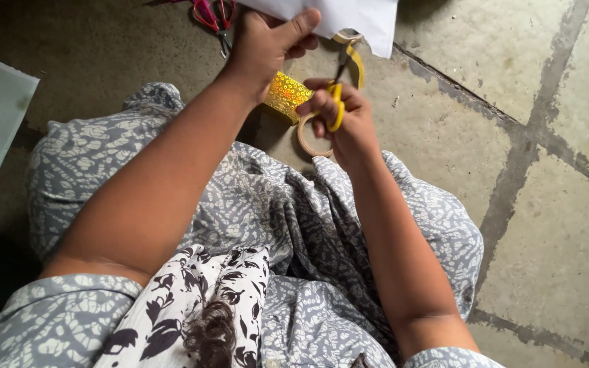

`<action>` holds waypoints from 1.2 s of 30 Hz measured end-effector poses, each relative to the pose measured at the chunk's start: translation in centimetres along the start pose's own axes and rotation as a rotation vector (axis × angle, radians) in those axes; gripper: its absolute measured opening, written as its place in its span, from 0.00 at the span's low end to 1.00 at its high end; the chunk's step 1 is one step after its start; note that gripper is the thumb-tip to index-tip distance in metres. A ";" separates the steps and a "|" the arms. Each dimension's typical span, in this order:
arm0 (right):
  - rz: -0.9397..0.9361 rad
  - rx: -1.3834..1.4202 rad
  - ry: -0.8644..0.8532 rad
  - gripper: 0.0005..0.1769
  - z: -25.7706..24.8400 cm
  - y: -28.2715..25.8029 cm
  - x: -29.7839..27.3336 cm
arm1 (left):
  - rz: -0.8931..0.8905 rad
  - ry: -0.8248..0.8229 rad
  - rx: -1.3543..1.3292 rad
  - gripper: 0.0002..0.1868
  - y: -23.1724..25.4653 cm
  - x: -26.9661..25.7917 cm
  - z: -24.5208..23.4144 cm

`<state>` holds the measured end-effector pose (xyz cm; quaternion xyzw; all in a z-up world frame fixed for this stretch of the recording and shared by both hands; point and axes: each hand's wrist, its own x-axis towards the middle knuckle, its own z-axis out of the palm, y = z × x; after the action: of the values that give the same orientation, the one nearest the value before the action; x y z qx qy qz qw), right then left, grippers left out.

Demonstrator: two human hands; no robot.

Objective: The person cuts a sheet of white paper with yellow-handled scissors, folds the paper around a small gold-patterned box, and secures it with tape. The person then handles a pink ribbon, preparing to tie it around the box.

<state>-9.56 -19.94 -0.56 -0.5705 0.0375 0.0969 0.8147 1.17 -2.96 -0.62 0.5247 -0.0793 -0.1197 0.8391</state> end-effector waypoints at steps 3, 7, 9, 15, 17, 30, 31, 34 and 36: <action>0.070 -0.197 -0.128 0.33 0.4 -0.4 -0.5 | 0.072 -0.036 0.032 0.11 1.4 -0.4 -0.2; -0.025 -0.301 -0.194 0.38 0.9 -1.0 -1.0 | 0.211 -0.151 -0.006 0.09 2.0 -0.7 0.4; -0.115 -0.255 -0.232 0.37 0.9 -1.2 -1.0 | 0.253 -0.174 -0.025 0.07 1.9 -0.8 0.7; -0.159 -0.229 -0.118 0.30 0.2 -1.6 -0.8 | 0.230 -0.147 0.025 0.09 0.8 -1.4 1.7; -0.151 -0.238 -0.119 0.29 0.0 -1.8 -0.8 | 0.155 -0.118 0.045 0.10 0.6 -1.7 2.0; -0.133 -0.209 -0.111 0.24 -0.7 -1.9 -1.0 | 0.129 -0.126 0.059 0.11 1.4 -2.2 2.5; -0.124 -0.219 -0.105 0.23 -0.9 -1.9 -1.0 | 0.133 -0.128 0.072 0.11 1.4 -2.2 2.4; -0.111 -0.242 -0.103 0.22 -1.2 -1.8 -1.0 | 0.141 -0.138 0.109 0.12 1.4 -2.0 2.1; -0.120 -0.252 -0.123 0.21 -1.3 -1.8 -1.0 | 0.145 -0.150 0.131 0.11 1.5 -1.8 2.0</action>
<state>-10.07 -21.85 0.78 -0.6625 -0.0591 0.0865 0.7417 -0.92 -3.53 1.55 0.5606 -0.1872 -0.0921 0.8014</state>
